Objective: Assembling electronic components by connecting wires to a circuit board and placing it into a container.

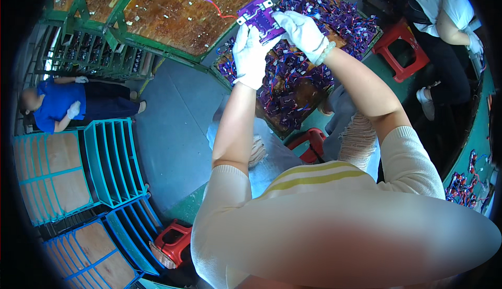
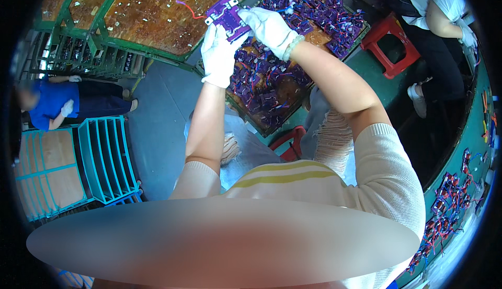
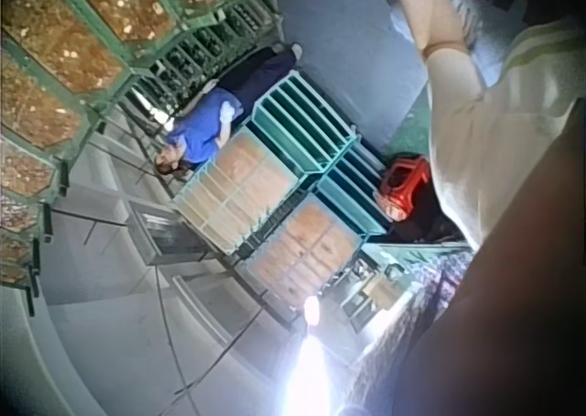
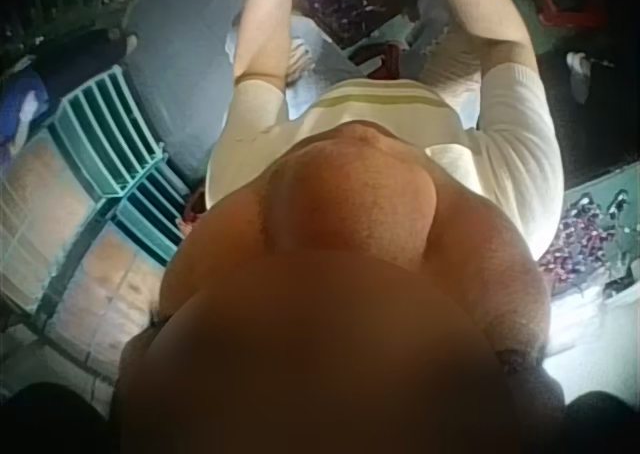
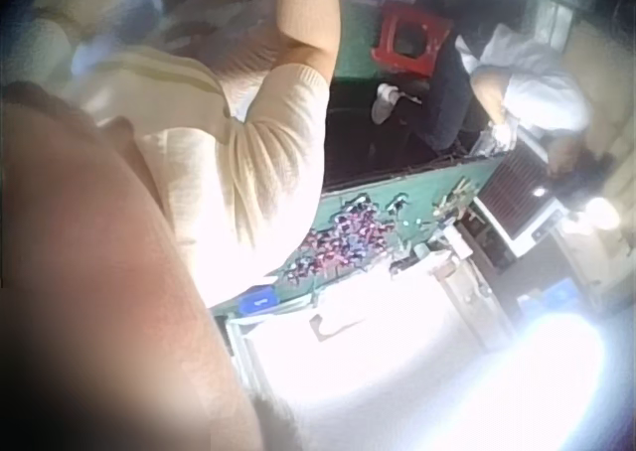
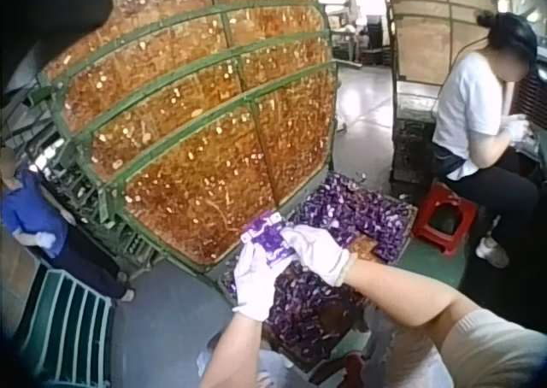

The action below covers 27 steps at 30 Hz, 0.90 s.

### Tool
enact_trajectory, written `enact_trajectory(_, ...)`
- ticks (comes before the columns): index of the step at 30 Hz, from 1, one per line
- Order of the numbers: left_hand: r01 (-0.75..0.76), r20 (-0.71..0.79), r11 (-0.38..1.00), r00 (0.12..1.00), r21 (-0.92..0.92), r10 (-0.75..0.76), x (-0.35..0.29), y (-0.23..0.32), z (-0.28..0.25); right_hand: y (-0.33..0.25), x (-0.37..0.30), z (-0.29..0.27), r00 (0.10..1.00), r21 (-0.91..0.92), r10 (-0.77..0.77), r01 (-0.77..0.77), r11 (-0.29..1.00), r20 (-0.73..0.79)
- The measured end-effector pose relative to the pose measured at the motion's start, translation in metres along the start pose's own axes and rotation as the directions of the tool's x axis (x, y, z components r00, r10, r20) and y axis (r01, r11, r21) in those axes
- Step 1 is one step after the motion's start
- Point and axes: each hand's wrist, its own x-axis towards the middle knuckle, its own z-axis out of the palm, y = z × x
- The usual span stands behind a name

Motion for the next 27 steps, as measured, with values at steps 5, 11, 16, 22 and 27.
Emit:
enact_trajectory(5, 0.041, 0.075, 0.994, 0.997, -0.096, -0.034, 0.000, 0.012, 0.003, 0.015, -0.002, -0.003, 0.999, 0.228, -0.013, 0.004, 0.974, 0.038)
enact_trajectory(11, 0.119, 0.153, 0.916, 0.986, -0.384, -0.064, 0.002, 0.011, -0.002, 0.007, 0.011, -0.009, 0.913, 0.162, 0.395, -0.408, 0.899, 0.103)
enact_trajectory(16, 0.045, 0.172, 0.992, 0.983, 0.116, -0.064, 0.003, -0.001, -0.023, 0.006, 0.015, -0.020, 0.695, 0.728, 0.460, -0.671, 0.140, 0.553)
enact_trajectory(22, 0.137, 0.407, 0.883, 0.848, 0.450, -0.339, -0.006, 0.005, -0.012, 0.017, 0.002, -0.044, 0.842, 0.576, 0.080, -0.431, 0.694, 0.534)
enact_trajectory(27, 0.220, 0.508, 0.872, 0.740, 0.438, -0.442, -0.008, -0.028, -0.031, -0.024, -0.004, -0.038, 0.868, 0.368, 0.061, -0.272, 0.889, 0.493)
